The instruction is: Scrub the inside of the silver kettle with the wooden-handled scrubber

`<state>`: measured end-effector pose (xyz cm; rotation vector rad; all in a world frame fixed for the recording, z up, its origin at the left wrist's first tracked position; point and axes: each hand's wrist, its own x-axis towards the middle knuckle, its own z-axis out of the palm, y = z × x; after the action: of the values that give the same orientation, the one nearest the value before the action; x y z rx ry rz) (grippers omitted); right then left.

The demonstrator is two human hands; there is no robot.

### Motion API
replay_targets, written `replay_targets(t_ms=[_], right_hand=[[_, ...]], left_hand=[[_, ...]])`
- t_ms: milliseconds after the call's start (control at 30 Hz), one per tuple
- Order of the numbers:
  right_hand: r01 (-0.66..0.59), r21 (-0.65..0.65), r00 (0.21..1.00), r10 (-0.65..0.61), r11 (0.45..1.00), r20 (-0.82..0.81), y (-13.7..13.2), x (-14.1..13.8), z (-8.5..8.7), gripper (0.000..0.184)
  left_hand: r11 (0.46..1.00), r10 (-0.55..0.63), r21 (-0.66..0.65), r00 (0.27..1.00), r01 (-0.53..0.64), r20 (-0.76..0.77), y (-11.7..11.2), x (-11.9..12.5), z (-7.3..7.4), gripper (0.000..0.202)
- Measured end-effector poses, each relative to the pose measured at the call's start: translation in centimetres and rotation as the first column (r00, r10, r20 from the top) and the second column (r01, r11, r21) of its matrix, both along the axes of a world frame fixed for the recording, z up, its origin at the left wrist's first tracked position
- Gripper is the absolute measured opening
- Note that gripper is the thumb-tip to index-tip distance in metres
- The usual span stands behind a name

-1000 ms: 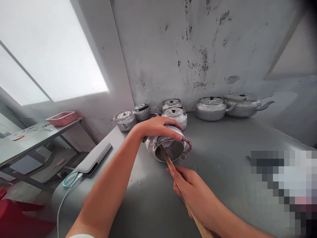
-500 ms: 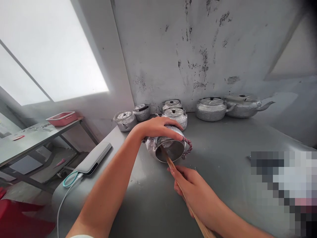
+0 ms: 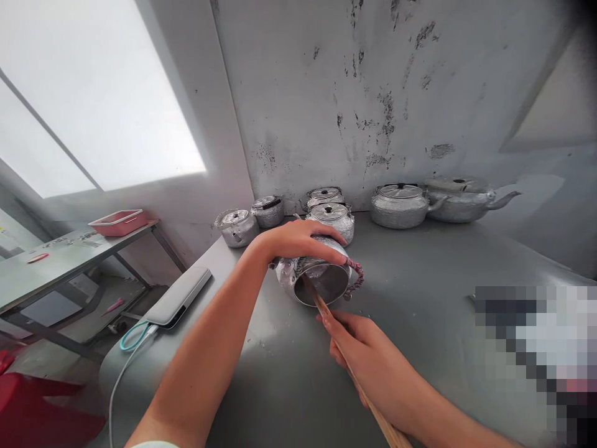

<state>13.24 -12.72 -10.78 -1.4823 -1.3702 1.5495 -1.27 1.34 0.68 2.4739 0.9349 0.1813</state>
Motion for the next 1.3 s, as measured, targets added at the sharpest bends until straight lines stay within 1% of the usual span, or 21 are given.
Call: replay_targets(t_ms=[67, 200, 300, 433, 567, 700, 800, 867, 933, 1000, 1067, 1167, 1233, 1300], right_hand=[[0.016, 0.008, 1.0, -0.016, 1.0, -0.02, 0.0, 0.0, 0.1, 0.04], [0.005, -0.015, 0.999, -0.006, 1.0, -0.039, 0.2, -0.1, 0.0, 0.039], [0.032, 0.002, 0.996, -0.032, 0.999, -0.086, 0.2, -0.3, 0.0, 0.039], [0.026, -0.052, 0.997, -0.03, 0.998, -0.077, 0.2, -0.4, 0.2, 0.034], [0.026, -0.025, 0.995, -0.029, 0.999, -0.093, 0.2, -0.5, 0.3, 0.035], [0.031, -0.052, 0.996, -0.035, 0.998, -0.084, 0.2, -0.4, 0.1, 0.034], [0.034, -0.01, 0.993, -0.035, 0.999, -0.11, 0.2, -0.5, -0.4, 0.035], [0.015, -0.011, 0.993, -0.016, 1.0, -0.114, 0.3, -0.4, -0.7, 0.035], [0.006, -0.034, 0.994, -0.01, 0.999, -0.106, 0.3, -0.3, -0.7, 0.034], [0.024, -0.029, 0.995, -0.026, 0.999, -0.1, 0.3, -0.2, -0.5, 0.035], [0.039, -0.02, 0.995, -0.041, 0.999, -0.093, 0.4, 0.0, -0.3, 0.037], [0.042, -0.028, 0.996, -0.045, 0.999, -0.076, 0.4, 0.1, 0.0, 0.037], [0.032, -0.045, 0.997, -0.035, 0.998, -0.066, 0.4, 0.1, 0.0, 0.034], [0.016, -0.042, 0.998, -0.019, 0.999, -0.061, 0.3, 0.1, 0.0, 0.034]], left_hand=[[1.0, -0.005, 0.001, 1.0, 0.005, -0.003, 0.0, 0.0, 0.0, 0.05], [1.0, -0.005, 0.008, 1.0, 0.005, 0.002, 0.1, 0.0, 0.0, 0.05], [1.0, -0.011, 0.007, 1.0, 0.011, 0.002, 0.2, 0.0, 0.0, 0.051], [1.0, -0.011, 0.002, 1.0, 0.011, -0.004, 0.3, -0.1, 0.0, 0.051], [1.0, -0.007, 0.007, 1.0, 0.007, -0.01, 0.3, -0.1, -0.1, 0.051], [1.0, -0.017, 0.006, 1.0, 0.017, -0.001, 0.2, 0.0, 0.0, 0.048], [1.0, -0.021, 0.002, 1.0, 0.021, 0.001, 0.1, 0.1, 0.1, 0.047], [1.0, -0.015, 0.0, 1.0, 0.015, -0.002, 0.1, 0.1, 0.1, 0.048], [1.0, -0.016, -0.007, 1.0, 0.016, -0.001, 0.2, 0.1, 0.0, 0.048], [1.0, -0.026, -0.013, 1.0, 0.026, -0.004, 0.3, 0.0, 0.1, 0.048], [0.999, -0.036, -0.025, 0.999, 0.036, -0.016, 0.3, -0.3, 0.3, 0.049], [0.998, -0.028, -0.063, 0.997, 0.024, -0.067, -0.1, -1.0, 1.1, 0.053], [0.998, 0.008, -0.064, 0.994, -0.015, -0.113, -0.7, -1.2, 1.6, 0.055], [0.998, 0.059, -0.024, 0.986, -0.064, -0.159, -1.2, -1.2, 1.9, 0.054]])
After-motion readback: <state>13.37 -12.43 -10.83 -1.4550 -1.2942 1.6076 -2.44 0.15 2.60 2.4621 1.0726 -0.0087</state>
